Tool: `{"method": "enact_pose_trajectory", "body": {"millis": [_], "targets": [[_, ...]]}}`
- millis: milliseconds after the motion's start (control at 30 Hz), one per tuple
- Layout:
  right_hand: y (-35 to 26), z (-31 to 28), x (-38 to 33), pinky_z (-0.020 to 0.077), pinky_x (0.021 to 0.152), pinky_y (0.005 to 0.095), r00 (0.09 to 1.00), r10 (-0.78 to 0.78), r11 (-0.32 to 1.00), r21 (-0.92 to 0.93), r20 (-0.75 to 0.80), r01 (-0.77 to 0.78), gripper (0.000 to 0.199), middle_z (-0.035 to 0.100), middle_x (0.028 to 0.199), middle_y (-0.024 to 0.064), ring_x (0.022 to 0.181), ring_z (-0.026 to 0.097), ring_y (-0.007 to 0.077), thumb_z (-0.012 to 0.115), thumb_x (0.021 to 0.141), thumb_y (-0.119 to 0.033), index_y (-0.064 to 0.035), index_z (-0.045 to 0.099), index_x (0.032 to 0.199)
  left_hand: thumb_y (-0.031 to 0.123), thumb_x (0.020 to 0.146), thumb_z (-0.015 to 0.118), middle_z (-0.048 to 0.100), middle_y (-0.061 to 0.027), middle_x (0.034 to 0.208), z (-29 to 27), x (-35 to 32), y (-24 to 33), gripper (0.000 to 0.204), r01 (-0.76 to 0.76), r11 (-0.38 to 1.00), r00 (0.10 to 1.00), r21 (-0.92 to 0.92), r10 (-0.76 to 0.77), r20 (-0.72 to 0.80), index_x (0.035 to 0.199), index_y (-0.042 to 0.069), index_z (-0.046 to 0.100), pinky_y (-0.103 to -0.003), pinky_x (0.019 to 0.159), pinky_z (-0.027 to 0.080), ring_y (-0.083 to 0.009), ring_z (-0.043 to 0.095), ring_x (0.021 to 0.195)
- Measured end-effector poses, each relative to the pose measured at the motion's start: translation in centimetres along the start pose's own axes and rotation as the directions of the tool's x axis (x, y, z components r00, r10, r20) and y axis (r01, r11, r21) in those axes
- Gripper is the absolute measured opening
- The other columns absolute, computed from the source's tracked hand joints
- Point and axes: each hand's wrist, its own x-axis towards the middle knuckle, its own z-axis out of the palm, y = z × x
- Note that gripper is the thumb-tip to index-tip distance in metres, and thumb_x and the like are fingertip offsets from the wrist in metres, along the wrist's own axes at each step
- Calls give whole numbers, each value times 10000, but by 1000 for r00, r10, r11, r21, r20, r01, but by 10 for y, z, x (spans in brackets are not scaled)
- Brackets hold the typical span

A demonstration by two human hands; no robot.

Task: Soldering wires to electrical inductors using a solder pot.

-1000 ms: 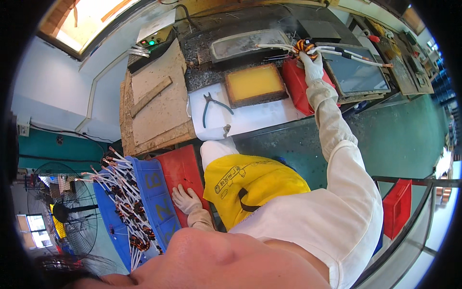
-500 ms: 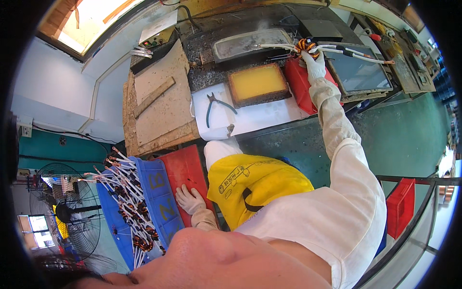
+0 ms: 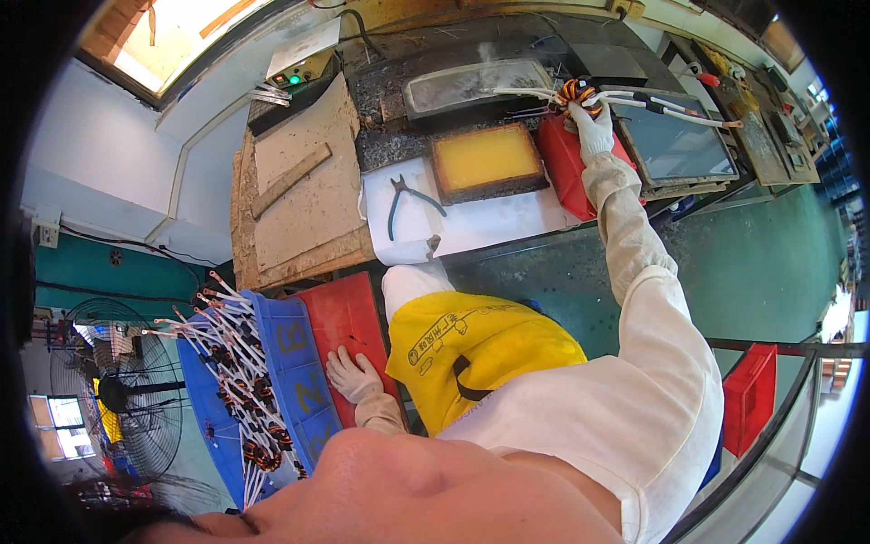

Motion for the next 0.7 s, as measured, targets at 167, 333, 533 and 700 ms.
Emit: {"method": "enact_pose_trajectory", "body": {"millis": [167,333,533,700], "targets": [[1,-1,0,600,629,277,1000,2,1000,-10,-1,-2,409,725,982,62,713,698,146,782,916,-132,-66,592,1271,295,953,634,551,-187,1488,0,-1,0,448,4,1000,1000,0,-4,0,1362,112,632,-582,1158,398,-425,529,1331],[0,0,0,599,626,277,1000,28,999,22,-8,-28,426,718,998,65,704,692,147,790,910,-144,-63,588,1276,300,948,639,546,-189,1493,0,-1,-2,457,-4,1000,1000,-1,4,-1,1365,113,627,-585,1157,397,-431,523,1332],[3,-2,2,599,626,283,1000,4,1000,5,0,-4,401,716,994,71,714,694,148,784,914,-135,-66,579,1251,303,941,643,549,-198,1484,6,-5,-4,463,-9,1000,1000,-12,9,-8,1364,114,626,-591,1155,395,-435,522,1330],[12,-4,9,482,564,227,992,-123,991,40,-32,124,285,669,913,5,706,608,79,789,903,-88,-112,633,1140,329,915,674,566,-197,1451,-6,6,2,496,-21,999,999,-30,22,49,1361,117,625,-582,1134,409,-423,520,1331]]}}
